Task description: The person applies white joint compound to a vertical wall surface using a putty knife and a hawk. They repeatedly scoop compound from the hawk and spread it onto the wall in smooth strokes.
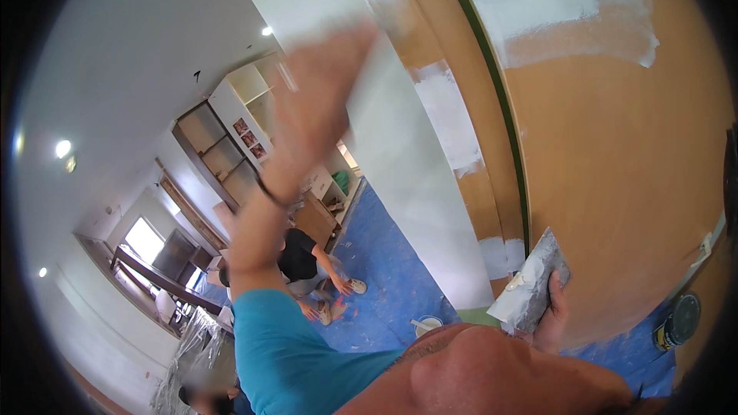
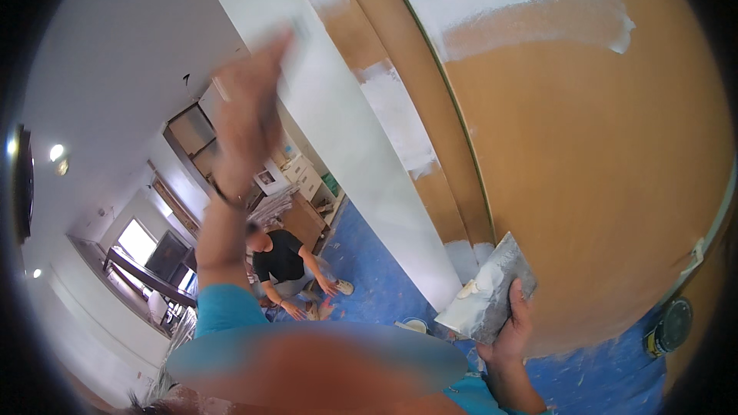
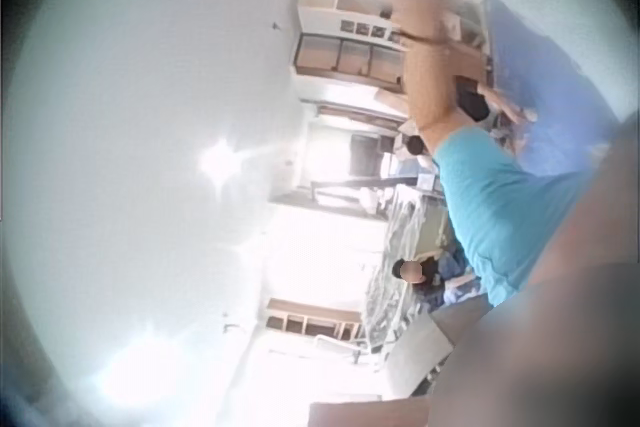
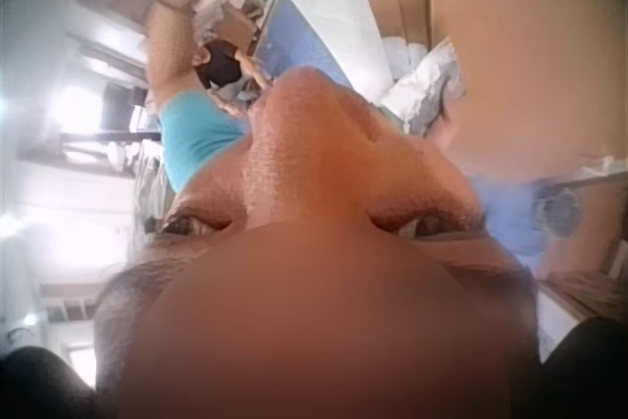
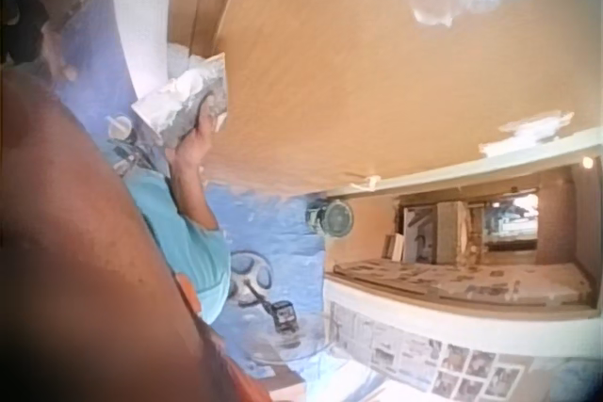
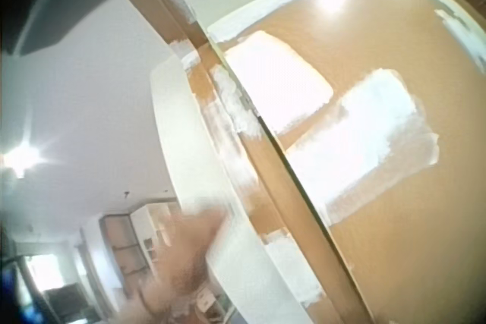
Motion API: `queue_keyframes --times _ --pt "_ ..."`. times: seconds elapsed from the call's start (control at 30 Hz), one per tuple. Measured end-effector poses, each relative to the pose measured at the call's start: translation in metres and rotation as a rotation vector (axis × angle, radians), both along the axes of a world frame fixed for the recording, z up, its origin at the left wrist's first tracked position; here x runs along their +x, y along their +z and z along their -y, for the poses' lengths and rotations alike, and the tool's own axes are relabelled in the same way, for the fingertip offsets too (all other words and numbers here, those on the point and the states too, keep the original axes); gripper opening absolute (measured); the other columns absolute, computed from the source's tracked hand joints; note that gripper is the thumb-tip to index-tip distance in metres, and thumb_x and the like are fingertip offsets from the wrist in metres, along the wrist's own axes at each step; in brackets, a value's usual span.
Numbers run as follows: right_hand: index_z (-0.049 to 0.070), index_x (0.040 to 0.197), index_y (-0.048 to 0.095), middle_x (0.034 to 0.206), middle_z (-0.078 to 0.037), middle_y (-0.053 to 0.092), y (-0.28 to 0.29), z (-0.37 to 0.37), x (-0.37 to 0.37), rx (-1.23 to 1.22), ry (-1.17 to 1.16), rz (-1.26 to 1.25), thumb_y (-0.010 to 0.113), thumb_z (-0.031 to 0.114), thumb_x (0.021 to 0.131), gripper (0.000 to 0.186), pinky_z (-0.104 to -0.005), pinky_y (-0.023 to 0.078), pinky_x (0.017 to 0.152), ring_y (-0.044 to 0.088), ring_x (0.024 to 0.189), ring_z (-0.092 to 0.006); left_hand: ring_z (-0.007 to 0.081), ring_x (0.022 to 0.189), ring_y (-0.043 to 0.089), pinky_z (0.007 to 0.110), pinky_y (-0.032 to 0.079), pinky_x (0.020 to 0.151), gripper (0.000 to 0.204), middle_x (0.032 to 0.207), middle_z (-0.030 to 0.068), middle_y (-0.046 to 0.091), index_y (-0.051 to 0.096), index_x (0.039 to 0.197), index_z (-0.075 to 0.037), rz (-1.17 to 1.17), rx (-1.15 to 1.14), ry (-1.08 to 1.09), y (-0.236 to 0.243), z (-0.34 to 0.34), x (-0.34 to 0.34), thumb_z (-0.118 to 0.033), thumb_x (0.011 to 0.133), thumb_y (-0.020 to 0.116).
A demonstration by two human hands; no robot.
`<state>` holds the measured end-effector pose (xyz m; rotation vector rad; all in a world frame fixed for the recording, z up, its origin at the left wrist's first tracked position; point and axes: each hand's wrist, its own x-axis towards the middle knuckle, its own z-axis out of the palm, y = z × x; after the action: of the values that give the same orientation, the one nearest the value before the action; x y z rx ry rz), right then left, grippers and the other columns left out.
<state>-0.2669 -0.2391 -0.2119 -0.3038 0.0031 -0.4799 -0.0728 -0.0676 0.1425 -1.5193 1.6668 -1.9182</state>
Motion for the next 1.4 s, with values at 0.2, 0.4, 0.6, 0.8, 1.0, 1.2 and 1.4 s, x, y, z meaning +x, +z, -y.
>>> queue_keyframes --times 0.2,0.4,0.6,0.8,1.0,1.2,1.4 --pt "0.005 0.136 0.052 0.123 -0.012 0.066 -0.012 -0.010 0.011 -0.022 -0.083 -0.074 0.057 0.033 0.105 0.042 -0.0425 0.058 0.093 0.068 0.110 -0.0253 0.0336 0.105 0.062 0.049 0.041 0.097 0.038 0.111 0.0149 0.069 0.065 0.128 -0.006 0.263 -0.298 0.105 0.177 0.067 0.007 0.000 0.095 0.048" --pt "0.003 0.136 0.050 0.124 -0.015 0.065 -0.019 -0.005 0.009 0.015 -0.111 -0.106 0.057 0.032 0.105 0.043 -0.0427 0.058 0.093 0.068 0.110 -0.0261 0.0323 0.097 0.062 0.047 0.039 0.095 0.039 0.108 0.0149 0.068 0.066 0.127 -0.004 0.206 -0.272 0.195 0.150 0.093 0.010 0.001 0.091 0.050" --pt "0.001 0.135 0.050 0.120 -0.018 0.067 -0.015 0.001 0.007 0.020 -0.109 -0.075 0.056 0.032 0.106 0.043 -0.0423 0.059 0.091 0.071 0.105 -0.0272 0.0262 0.098 0.062 0.044 0.038 0.097 0.040 0.111 0.0114 0.070 0.067 0.126 -0.005 0.203 -0.208 0.217 0.052 0.096 0.004 0.004 0.090 0.053" --pt "0.000 0.136 0.050 0.119 -0.019 0.068 -0.016 0.001 0.006 0.011 -0.091 -0.095 0.054 0.034 0.106 0.045 -0.0424 0.059 0.091 0.071 0.104 -0.0278 0.0221 0.101 0.066 0.047 0.036 0.099 0.063 0.114 0.0042 0.069 0.063 0.132 -0.010 0.063 -0.151 0.278 -0.014 0.089 -0.004 0.006 0.071 0.065" --pt "0.002 0.139 0.051 0.124 -0.015 0.067 -0.014 0.000 0.006 0.071 -0.020 -0.059 0.053 0.035 0.107 0.046 -0.0435 0.056 0.097 0.067 0.114 -0.0268 0.0247 0.120 0.064 0.047 0.039 0.096 0.049 0.138 0.0085 0.064 0.064 0.138 -0.012 -0.243 0.319 0.054 -0.096 0.023 -0.049 -0.012 0.090 0.057" --pt "0.005 0.138 0.055 0.128 -0.014 0.067 -0.019 0.003 0.009 0.235 0.223 0.065 0.050 0.037 0.108 0.045 -0.0430 0.055 0.099 0.067 0.116 -0.0256 0.0286 0.129 0.059 0.046 0.048 0.098 0.038 0.144 0.0091 0.060 0.066 0.135 -0.013 -0.730 0.980 -0.471 -0.185 0.029 -0.063 -0.018 0.097 0.061" --pt "0.004 0.137 0.056 0.121 -0.015 0.070 -0.030 0.014 0.009 0.236 0.221 0.417 0.046 0.036 0.109 0.044 -0.0391 0.061 0.091 0.072 0.103 -0.0234 0.0238 0.124 0.058 0.051 0.044 0.100 0.046 0.133 0.0064 0.063 0.063 0.137 -0.015 -0.298 0.830 -0.046 -0.102 0.008 -0.034 -0.021 0.092 0.059"
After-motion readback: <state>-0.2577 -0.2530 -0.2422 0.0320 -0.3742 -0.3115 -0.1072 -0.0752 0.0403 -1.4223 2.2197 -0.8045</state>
